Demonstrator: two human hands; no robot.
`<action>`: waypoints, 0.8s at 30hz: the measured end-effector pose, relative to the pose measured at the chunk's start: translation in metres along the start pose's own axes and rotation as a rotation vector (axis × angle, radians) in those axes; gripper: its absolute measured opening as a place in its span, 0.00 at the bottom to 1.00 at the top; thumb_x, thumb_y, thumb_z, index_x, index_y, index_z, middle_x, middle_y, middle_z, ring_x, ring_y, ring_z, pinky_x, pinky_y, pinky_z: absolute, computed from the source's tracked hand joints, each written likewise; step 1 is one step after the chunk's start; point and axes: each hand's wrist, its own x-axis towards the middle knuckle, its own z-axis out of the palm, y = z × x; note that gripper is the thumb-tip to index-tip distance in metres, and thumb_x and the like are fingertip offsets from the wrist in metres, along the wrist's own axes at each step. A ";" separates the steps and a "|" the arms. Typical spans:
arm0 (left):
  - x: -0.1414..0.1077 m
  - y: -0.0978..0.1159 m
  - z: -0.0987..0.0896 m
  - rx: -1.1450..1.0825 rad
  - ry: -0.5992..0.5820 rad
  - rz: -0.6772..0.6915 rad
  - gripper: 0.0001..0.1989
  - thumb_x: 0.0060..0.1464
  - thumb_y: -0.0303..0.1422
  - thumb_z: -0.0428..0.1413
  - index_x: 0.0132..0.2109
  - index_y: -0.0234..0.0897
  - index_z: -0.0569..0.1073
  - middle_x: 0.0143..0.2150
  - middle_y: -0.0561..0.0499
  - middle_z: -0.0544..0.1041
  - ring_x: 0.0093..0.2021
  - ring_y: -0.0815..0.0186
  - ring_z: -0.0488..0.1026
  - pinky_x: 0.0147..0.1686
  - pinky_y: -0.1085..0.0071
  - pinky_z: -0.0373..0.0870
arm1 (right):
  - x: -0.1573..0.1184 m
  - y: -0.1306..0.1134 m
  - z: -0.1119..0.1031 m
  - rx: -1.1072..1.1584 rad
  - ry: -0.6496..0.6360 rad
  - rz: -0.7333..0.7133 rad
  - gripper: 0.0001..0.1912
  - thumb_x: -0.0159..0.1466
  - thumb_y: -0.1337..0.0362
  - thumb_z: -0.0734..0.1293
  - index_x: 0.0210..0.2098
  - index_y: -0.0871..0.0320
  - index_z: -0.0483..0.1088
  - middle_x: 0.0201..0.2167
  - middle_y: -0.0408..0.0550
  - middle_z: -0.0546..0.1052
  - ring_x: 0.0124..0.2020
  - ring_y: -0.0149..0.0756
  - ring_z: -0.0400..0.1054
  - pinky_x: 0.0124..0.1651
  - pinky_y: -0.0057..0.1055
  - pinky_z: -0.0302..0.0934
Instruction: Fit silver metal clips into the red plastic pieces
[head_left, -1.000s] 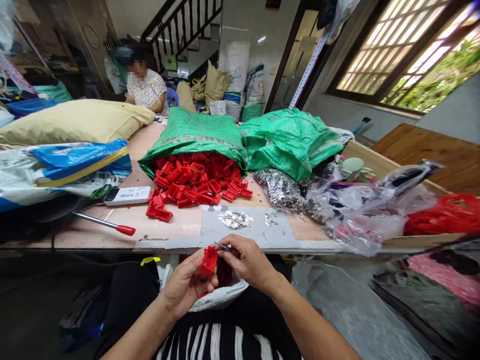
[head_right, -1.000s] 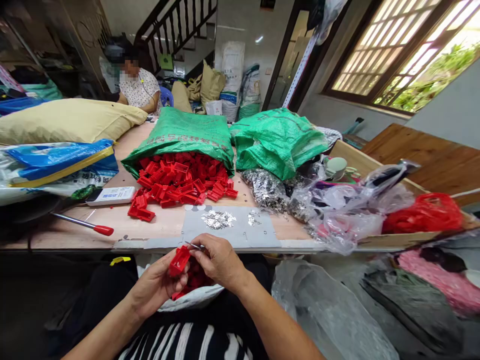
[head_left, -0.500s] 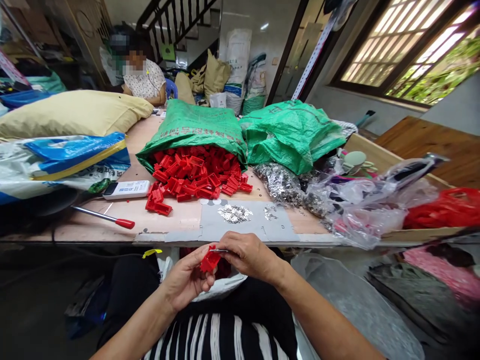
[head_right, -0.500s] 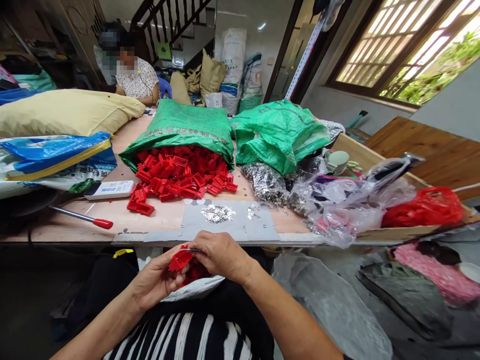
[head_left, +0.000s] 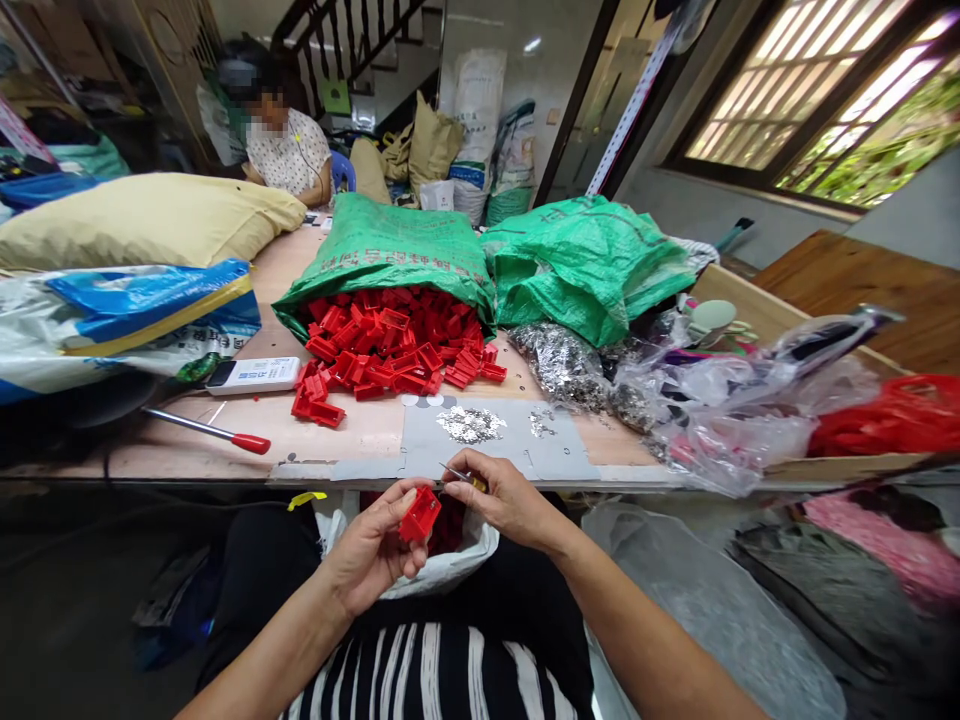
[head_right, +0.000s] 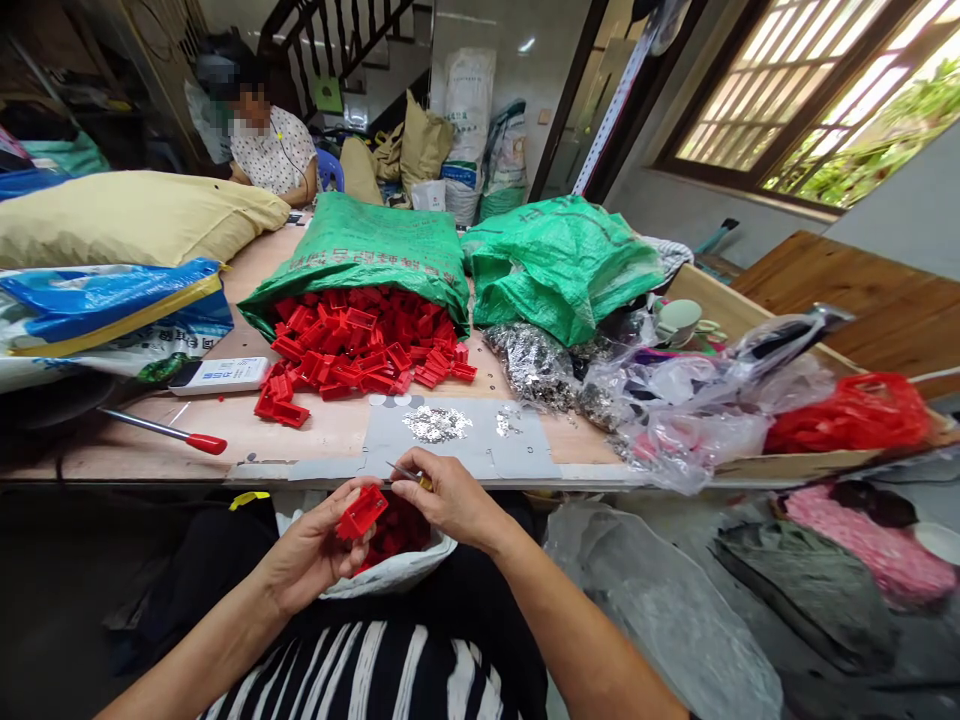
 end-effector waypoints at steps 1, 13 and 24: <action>0.000 0.000 0.001 0.009 0.002 0.002 0.14 0.57 0.36 0.55 0.50 0.38 0.68 0.25 0.52 0.74 0.17 0.71 0.71 0.15 0.80 0.64 | 0.000 0.002 0.002 0.027 -0.006 0.023 0.03 0.64 0.64 0.64 0.36 0.58 0.68 0.31 0.42 0.72 0.33 0.31 0.64 0.36 0.25 0.57; 0.008 -0.007 -0.001 0.094 0.034 0.023 0.15 0.55 0.38 0.57 0.47 0.35 0.71 0.26 0.50 0.76 0.14 0.71 0.70 0.12 0.79 0.62 | -0.002 0.018 0.022 0.284 -0.055 0.135 0.11 0.59 0.61 0.67 0.31 0.57 0.60 0.27 0.39 0.64 0.30 0.30 0.56 0.33 0.25 0.53; 0.036 -0.018 -0.014 0.212 0.067 0.084 0.27 0.49 0.50 0.58 0.47 0.32 0.70 0.21 0.51 0.74 0.11 0.71 0.67 0.09 0.81 0.56 | 0.000 0.045 0.037 0.315 0.056 0.141 0.19 0.58 0.49 0.66 0.27 0.56 0.57 0.25 0.38 0.60 0.28 0.31 0.55 0.31 0.26 0.54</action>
